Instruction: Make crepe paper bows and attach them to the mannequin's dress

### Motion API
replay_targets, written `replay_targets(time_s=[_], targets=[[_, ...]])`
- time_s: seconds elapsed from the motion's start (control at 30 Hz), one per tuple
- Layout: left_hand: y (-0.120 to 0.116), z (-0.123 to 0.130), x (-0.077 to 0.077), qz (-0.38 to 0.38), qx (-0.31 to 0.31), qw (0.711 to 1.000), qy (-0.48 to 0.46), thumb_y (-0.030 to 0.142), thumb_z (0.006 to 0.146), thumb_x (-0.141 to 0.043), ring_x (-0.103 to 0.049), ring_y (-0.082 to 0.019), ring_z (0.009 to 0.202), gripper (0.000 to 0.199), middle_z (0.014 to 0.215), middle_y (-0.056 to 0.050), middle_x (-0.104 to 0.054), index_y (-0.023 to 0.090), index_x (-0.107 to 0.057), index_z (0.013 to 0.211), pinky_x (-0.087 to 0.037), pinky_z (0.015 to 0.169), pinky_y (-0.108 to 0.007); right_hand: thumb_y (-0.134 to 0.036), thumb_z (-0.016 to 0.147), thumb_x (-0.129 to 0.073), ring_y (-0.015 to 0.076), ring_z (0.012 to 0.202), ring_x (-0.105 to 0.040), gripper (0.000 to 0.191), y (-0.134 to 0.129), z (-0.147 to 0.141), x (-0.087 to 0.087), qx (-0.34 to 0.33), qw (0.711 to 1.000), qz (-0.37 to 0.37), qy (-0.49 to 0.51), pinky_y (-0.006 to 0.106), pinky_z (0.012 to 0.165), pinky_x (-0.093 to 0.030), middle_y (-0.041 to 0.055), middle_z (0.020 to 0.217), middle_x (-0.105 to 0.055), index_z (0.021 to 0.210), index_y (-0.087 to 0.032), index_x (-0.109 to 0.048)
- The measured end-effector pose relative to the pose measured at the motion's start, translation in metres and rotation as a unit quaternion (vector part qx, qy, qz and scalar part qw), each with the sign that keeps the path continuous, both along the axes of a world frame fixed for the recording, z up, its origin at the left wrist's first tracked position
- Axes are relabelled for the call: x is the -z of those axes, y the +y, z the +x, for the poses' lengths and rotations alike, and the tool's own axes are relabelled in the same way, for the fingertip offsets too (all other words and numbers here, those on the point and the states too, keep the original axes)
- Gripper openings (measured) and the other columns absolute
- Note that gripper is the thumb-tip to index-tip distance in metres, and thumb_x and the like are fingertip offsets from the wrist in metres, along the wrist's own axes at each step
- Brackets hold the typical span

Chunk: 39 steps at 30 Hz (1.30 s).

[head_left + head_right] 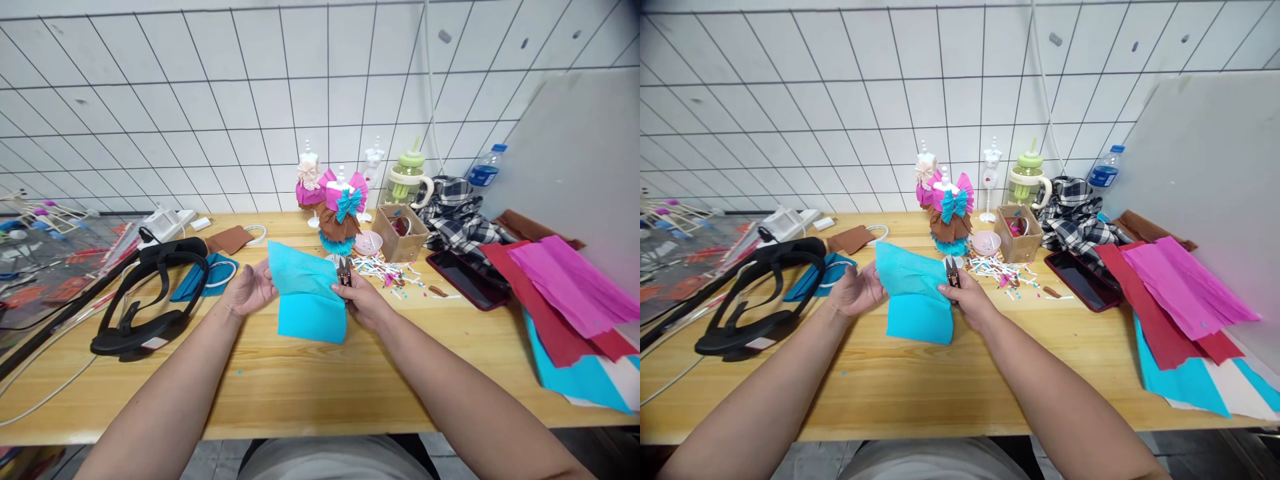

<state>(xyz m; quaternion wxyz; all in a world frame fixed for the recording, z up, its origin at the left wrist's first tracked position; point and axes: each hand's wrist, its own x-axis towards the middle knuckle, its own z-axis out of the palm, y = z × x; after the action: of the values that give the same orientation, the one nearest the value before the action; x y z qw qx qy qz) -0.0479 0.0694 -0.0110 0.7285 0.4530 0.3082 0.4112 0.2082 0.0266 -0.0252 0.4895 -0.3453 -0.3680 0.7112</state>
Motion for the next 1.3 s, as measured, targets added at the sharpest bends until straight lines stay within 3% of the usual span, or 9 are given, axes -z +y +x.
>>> replay_targets(time_s=[0.13,0.2,0.3,0.47,0.6,0.83,0.93,1.1,1.3], targets=[[-0.003,0.006,-0.006,0.100,0.115,0.975,0.163,0.049,0.058,-0.083,-0.056,-0.032,0.120,0.062,0.120,-0.013,-0.067,0.016,-0.069,0.109,-0.042,0.102,-0.041,-0.031,0.048,-0.086,0.0109,0.061,-0.051,0.060,-0.001,-0.001,0.003,-0.013,0.998,-0.045,0.033,0.025,0.060,-0.042,-0.0039,0.077,-0.060,0.098,-0.023,-0.054],[-0.005,0.011,-0.004,0.089,0.109,0.969,0.205,0.042,0.061,-0.083,-0.063,-0.031,0.109,0.051,0.110,-0.011,-0.072,0.016,-0.071,0.103,-0.047,0.097,-0.042,-0.031,0.047,-0.087,0.0086,0.055,-0.045,0.059,-0.002,-0.003,0.004,-0.023,0.999,-0.048,0.012,0.022,0.054,-0.037,-0.0066,0.068,-0.054,0.095,-0.023,-0.054],[-0.009,0.015,0.002,0.027,0.041,0.982,0.181,0.042,0.058,-0.084,-0.070,-0.030,0.092,0.048,0.095,-0.010,-0.076,0.016,-0.072,0.097,-0.054,0.084,-0.042,-0.034,0.048,-0.086,0.0074,0.054,-0.040,0.054,-0.002,-0.005,0.004,-0.031,0.999,-0.029,-0.022,0.020,0.050,-0.030,-0.0075,0.065,-0.050,0.089,-0.022,-0.053],[-0.014,0.009,0.003,-0.052,0.108,0.987,0.106,0.048,0.053,-0.085,-0.069,-0.033,0.096,0.055,0.095,-0.014,-0.075,0.016,-0.073,0.096,-0.054,0.085,-0.045,-0.036,0.052,-0.084,0.0073,0.055,-0.039,0.046,-0.004,-0.004,0.003,-0.040,0.995,0.027,-0.082,0.020,0.051,-0.028,-0.0079,0.063,-0.046,0.079,-0.019,-0.052],[-0.014,0.010,-0.003,-0.052,0.073,0.991,0.096,0.037,0.057,-0.086,-0.067,-0.034,0.102,0.053,0.106,-0.017,-0.073,0.014,-0.071,0.102,-0.052,0.092,-0.048,-0.041,0.063,-0.078,0.0096,0.058,-0.044,0.038,-0.001,-0.002,0.006,-0.033,0.980,0.090,-0.177,0.021,0.054,-0.032,-0.0061,0.064,-0.051,0.087,-0.018,-0.059],[-0.015,0.015,-0.008,-0.066,-0.030,0.991,0.111,0.019,0.055,-0.086,-0.067,-0.035,0.103,0.054,0.109,-0.015,-0.072,0.014,-0.067,0.106,-0.052,0.092,-0.051,-0.039,0.085,-0.056,0.0200,0.085,-0.061,0.023,0.010,0.036,-0.012,0.003,0.909,0.244,-0.338,0.032,0.076,-0.044,0.0031,0.088,-0.070,0.094,-0.020,-0.066],[-0.017,0.015,-0.010,-0.079,-0.021,0.992,0.099,0.016,0.054,-0.086,-0.067,-0.034,0.103,0.058,0.108,-0.013,-0.073,0.014,-0.066,0.108,-0.052,0.093,-0.050,-0.047,0.086,-0.055,0.0176,0.074,-0.059,0.030,0.010,0.054,-0.023,-0.037,0.882,0.245,-0.401,0.029,0.069,-0.042,0.0015,0.081,-0.068,0.095,-0.021,-0.067],[-0.020,0.017,-0.011,-0.098,0.011,0.989,0.106,0.016,0.054,-0.085,-0.067,-0.034,0.103,0.055,0.103,-0.012,-0.074,0.014,-0.068,0.106,-0.053,0.091,-0.049,-0.055,0.095,-0.028,0.0174,0.061,-0.053,0.060,0.004,0.055,-0.034,-0.020,0.791,0.178,-0.586,0.029,0.061,-0.034,0.0054,0.065,-0.063,0.061,-0.021,-0.064],[-0.021,0.019,-0.008,-0.086,0.044,0.991,0.098,0.015,0.056,-0.083,-0.066,-0.035,0.105,0.054,0.104,-0.012,-0.074,0.014,-0.068,0.107,-0.051,0.092,-0.051,-0.042,0.094,-0.033,0.0214,0.066,-0.056,0.052,-0.007,0.043,-0.053,-0.046,0.704,0.145,-0.694,0.031,0.062,-0.030,0.0101,0.070,-0.066,0.058,-0.020,-0.063]])
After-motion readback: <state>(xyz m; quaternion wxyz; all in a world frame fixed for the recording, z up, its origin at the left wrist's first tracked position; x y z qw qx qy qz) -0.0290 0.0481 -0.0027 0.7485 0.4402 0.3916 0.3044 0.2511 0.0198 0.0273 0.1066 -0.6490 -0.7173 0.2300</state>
